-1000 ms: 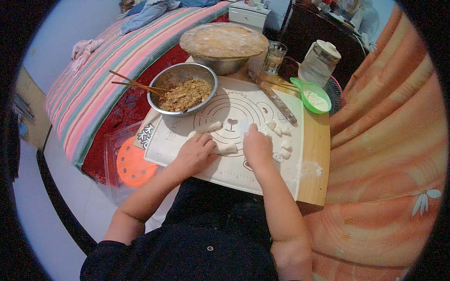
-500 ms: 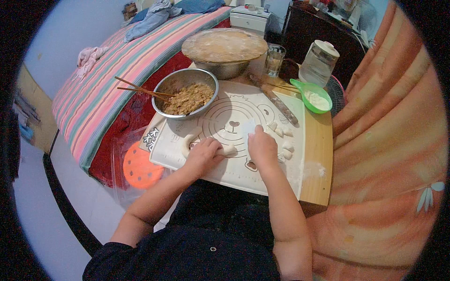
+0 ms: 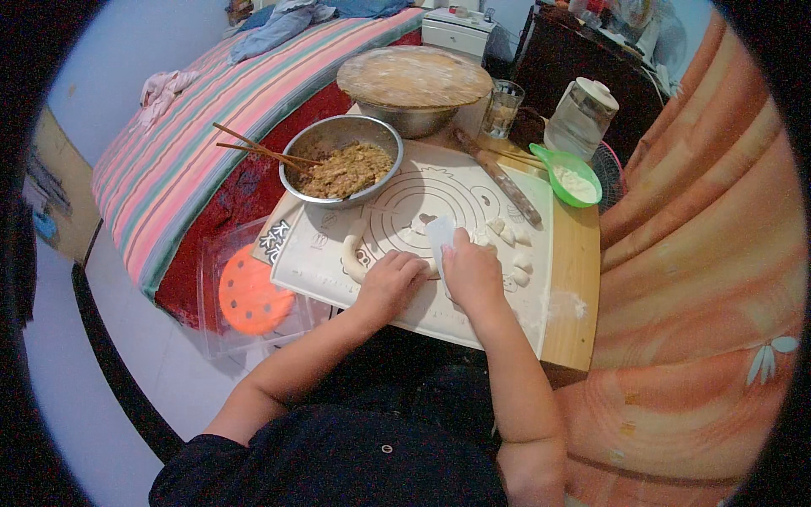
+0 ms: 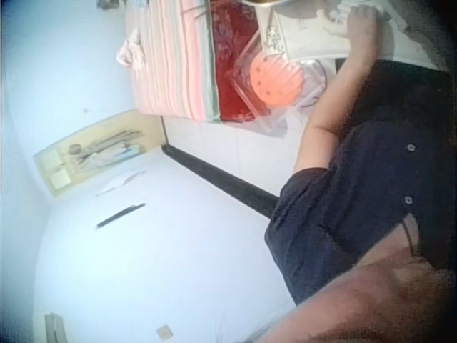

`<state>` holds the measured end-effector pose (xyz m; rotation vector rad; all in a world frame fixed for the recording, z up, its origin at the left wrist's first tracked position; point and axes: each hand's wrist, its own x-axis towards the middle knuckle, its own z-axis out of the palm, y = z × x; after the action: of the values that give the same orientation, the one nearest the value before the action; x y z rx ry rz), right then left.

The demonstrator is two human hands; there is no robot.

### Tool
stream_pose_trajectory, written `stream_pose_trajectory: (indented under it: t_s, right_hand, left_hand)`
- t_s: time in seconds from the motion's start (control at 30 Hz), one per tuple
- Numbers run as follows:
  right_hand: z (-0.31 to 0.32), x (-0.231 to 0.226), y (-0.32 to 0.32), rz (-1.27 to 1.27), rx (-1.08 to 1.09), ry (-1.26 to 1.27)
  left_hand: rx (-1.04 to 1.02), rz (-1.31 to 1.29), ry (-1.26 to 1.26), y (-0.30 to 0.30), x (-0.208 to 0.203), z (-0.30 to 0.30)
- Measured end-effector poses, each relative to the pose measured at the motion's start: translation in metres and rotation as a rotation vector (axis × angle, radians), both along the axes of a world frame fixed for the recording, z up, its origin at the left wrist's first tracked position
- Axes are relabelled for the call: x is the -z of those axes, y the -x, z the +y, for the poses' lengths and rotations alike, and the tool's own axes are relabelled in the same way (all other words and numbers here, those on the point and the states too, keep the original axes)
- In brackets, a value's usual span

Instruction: The person rolls a long dough log on a silicone mat, cuts it into small pieces, and shapes each piece into a round dumpling wrapper. A bowl of filling and a rolling pin are visible nearby.

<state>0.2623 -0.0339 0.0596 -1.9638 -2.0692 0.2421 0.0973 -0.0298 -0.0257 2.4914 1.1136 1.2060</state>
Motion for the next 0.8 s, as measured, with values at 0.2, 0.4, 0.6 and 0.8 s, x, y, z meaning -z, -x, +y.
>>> stream_pose_trajectory:
  t_s: [0.2, 0.4, 0.6, 0.8]
  right_hand:
    - [0.007, 0.011, 0.005, -0.003, -0.034, 0.089]
    - [0.032, 0.035, 0.018, -0.003, 0.062, -0.013]
    - [0.034, 0.014, 0.001, 0.08, 0.12, -0.087]
    - [0.017, -0.006, 0.019, 0.048, -0.034, 0.018]
  left_hand:
    - [0.021, 0.032, 0.026, 0.003, -0.001, -0.001]
    - [0.003, 0.055, 0.072, 0.011, -0.004, -0.001]
    - [-0.108, 0.052, 0.18, 0.021, -0.009, 0.006]
    - [-0.096, 0.024, 0.154, 0.023, -0.002, 0.013]
